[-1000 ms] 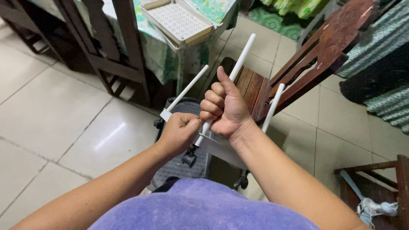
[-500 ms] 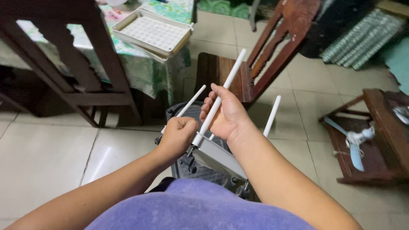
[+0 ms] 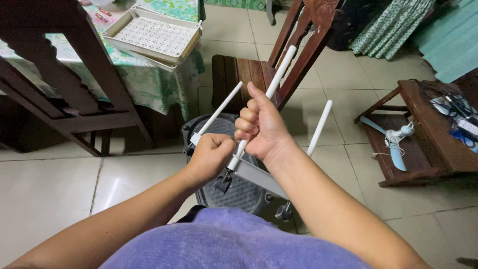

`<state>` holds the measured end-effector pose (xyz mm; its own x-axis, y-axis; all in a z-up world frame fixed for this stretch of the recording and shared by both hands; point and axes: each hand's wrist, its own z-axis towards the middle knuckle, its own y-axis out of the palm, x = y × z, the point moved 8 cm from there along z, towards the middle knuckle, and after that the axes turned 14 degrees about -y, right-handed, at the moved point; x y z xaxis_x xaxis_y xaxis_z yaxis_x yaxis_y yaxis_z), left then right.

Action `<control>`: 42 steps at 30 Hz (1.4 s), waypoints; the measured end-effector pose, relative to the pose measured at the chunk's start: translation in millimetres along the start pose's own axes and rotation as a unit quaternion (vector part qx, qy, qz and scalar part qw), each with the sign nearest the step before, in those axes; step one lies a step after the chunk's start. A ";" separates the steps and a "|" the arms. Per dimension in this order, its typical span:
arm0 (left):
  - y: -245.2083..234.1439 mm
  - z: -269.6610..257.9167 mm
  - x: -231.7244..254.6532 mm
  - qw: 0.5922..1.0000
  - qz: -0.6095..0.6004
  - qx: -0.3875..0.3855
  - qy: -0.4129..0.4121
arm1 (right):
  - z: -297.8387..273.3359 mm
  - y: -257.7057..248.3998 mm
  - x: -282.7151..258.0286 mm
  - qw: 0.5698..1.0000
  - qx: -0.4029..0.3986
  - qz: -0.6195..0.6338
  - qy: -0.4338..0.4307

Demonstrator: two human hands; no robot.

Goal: The person assembles a white plastic rolling cart by inserting vertical poles into the base, attaching perforated trays, and securing caster wheels. The person handles the base, poles, trays, and wheels directly by hand.

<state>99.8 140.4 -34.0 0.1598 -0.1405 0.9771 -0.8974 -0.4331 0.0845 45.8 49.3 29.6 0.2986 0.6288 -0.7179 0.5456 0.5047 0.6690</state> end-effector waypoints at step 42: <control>-56.1 61.4 21.2 0.996 0.028 -0.070 0.046 | 46.1 48.7 1.7 0.967 -0.177 0.154 -0.094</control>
<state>178.7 107.1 -30.0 0.0758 -0.0762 0.9942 -0.9532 -0.2981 0.0498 109.1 47.7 52.1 0.5604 0.6796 -0.4735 0.1156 0.5019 0.8572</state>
